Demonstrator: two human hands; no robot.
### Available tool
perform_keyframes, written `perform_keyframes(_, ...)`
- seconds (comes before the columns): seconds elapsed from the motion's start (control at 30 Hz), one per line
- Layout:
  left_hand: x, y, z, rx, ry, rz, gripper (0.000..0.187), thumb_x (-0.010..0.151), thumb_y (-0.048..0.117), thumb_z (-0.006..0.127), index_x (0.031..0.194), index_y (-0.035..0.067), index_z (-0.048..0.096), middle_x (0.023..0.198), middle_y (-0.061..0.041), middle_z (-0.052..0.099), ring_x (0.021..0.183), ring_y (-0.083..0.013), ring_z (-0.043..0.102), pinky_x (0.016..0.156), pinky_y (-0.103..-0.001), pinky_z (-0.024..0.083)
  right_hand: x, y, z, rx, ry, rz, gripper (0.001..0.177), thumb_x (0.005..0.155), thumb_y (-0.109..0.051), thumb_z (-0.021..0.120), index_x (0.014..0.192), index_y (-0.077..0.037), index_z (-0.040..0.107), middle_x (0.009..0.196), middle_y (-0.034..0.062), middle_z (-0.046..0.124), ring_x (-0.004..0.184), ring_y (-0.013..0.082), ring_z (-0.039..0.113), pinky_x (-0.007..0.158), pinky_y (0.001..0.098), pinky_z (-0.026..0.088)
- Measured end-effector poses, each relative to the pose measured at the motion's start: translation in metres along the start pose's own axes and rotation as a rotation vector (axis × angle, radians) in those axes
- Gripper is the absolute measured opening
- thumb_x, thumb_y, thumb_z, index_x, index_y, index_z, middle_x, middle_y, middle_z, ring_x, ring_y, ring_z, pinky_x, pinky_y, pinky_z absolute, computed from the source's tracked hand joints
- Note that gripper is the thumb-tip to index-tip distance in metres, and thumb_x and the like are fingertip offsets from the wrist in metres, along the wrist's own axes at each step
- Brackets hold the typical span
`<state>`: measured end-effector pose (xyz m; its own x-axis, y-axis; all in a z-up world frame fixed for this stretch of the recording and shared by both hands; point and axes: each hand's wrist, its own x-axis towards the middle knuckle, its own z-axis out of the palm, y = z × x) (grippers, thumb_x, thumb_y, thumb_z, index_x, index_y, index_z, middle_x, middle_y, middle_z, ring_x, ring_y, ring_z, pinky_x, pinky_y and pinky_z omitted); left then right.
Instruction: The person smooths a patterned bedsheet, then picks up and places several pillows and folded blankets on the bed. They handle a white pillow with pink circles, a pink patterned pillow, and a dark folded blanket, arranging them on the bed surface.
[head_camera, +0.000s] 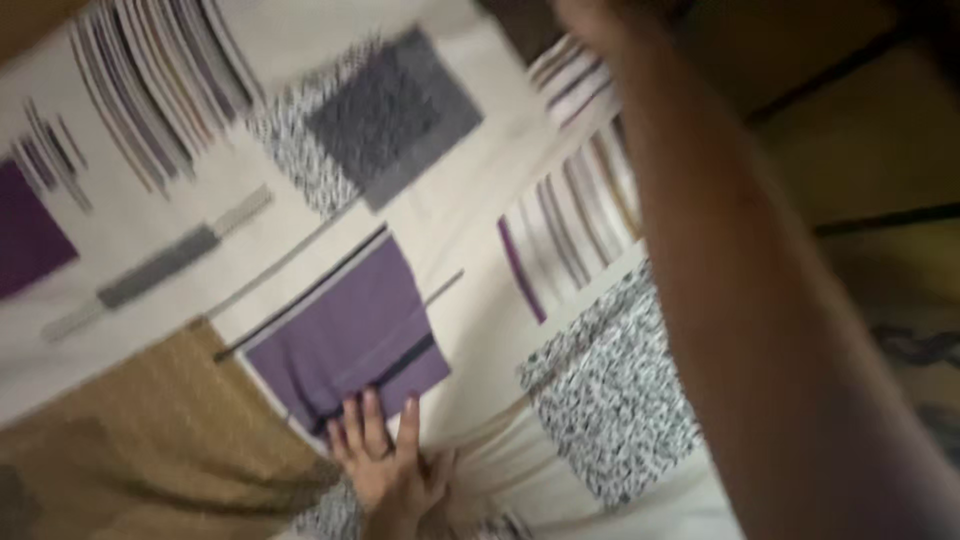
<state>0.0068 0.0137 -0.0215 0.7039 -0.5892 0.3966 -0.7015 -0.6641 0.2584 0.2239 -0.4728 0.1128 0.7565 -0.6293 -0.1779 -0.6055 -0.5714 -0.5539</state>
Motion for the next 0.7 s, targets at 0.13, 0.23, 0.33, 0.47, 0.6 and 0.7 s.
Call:
perform_keyframes(0.13, 0.001, -0.005, 0.006, -0.027, 0.035, 0.009, 0.08, 0.082, 0.07, 0.06, 0.144, 0.018, 0.053, 0.158, -0.026, 0.034, 0.145, -0.0502, 0.031, 0.116, -0.07, 0.019, 0.007, -0.002, -0.012, 0.08, -0.012, 0.063, 0.097, 0.092, -0.084, 0.049, 0.133, 0.003, 0.058, 0.134, 0.027, 0.057, 0.13, 0.0351, 0.053, 0.108, 0.0408, 0.039)
perform_keyframes(0.23, -0.006, -0.011, 0.017, 0.055, 0.058, 0.026, 0.078, 0.081, 0.068, 0.061, 0.143, 0.021, 0.055, 0.156, -0.025, 0.037, 0.142, -0.0502, 0.035, 0.114, -0.071, 0.023, 0.005, -0.001, -0.01, -0.039, 0.034, 0.03, 0.099, 0.096, -0.084, 0.043, 0.129, 0.008, 0.061, 0.13, 0.0313, 0.06, 0.128, 0.0386, 0.056, 0.109, 0.0412, 0.041)
perform_keyframes(0.33, -0.006, -0.013, 0.03, 0.059, 0.177, 0.022, 0.081, 0.079, 0.072, 0.056, 0.143, 0.022, 0.054, 0.154, -0.025, 0.041, 0.14, -0.0491, 0.04, 0.113, -0.072, 0.024, -0.006, -0.003, -0.009, -0.17, 0.157, -0.027, 0.081, 0.103, -0.068, 0.04, 0.125, 0.007, 0.064, 0.124, 0.0323, 0.064, 0.122, 0.0428, 0.061, 0.108, 0.0454, 0.045)
perform_keyframes(0.47, -0.001, -0.014, 0.034, 0.104, 0.261, 0.065, 0.084, 0.08, 0.075, 0.054, 0.145, 0.023, 0.052, 0.152, -0.024, 0.044, 0.137, -0.0469, 0.043, 0.112, -0.069, 0.027, -0.035, 0.017, -0.001, -0.083, 0.458, -0.265, 0.052, 0.098, -0.033, 0.054, 0.13, 0.008, 0.061, 0.13, 0.032, 0.062, 0.123, 0.0441, 0.058, 0.108, 0.0467, 0.044)
perform_keyframes(0.6, -0.005, -0.008, 0.016, 0.044, 0.078, 0.01, 0.082, 0.079, 0.068, 0.061, 0.146, 0.022, 0.05, 0.154, -0.026, 0.039, 0.143, -0.0489, 0.035, 0.115, -0.072, 0.023, -0.117, 0.063, -0.003, -0.255, 0.491, -0.45, 0.043, 0.1, -0.021, 0.055, 0.135, 0.003, 0.051, 0.151, 0.0275, 0.052, 0.14, 0.0424, 0.048, 0.118, 0.0488, 0.038)
perform_keyframes(0.7, 0.01, -0.009, 0.014, 0.006, 0.061, 0.014, 0.083, 0.076, 0.064, 0.064, 0.145, 0.021, 0.049, 0.154, -0.026, 0.035, 0.143, -0.0493, 0.03, 0.113, -0.073, 0.02, -0.236, 0.095, -0.015, -0.099, 0.446, -0.416, 0.069, 0.086, -0.01, 0.054, 0.152, 0.006, 0.044, 0.159, 0.0279, 0.042, 0.149, 0.0452, 0.038, 0.123, 0.0521, 0.028)
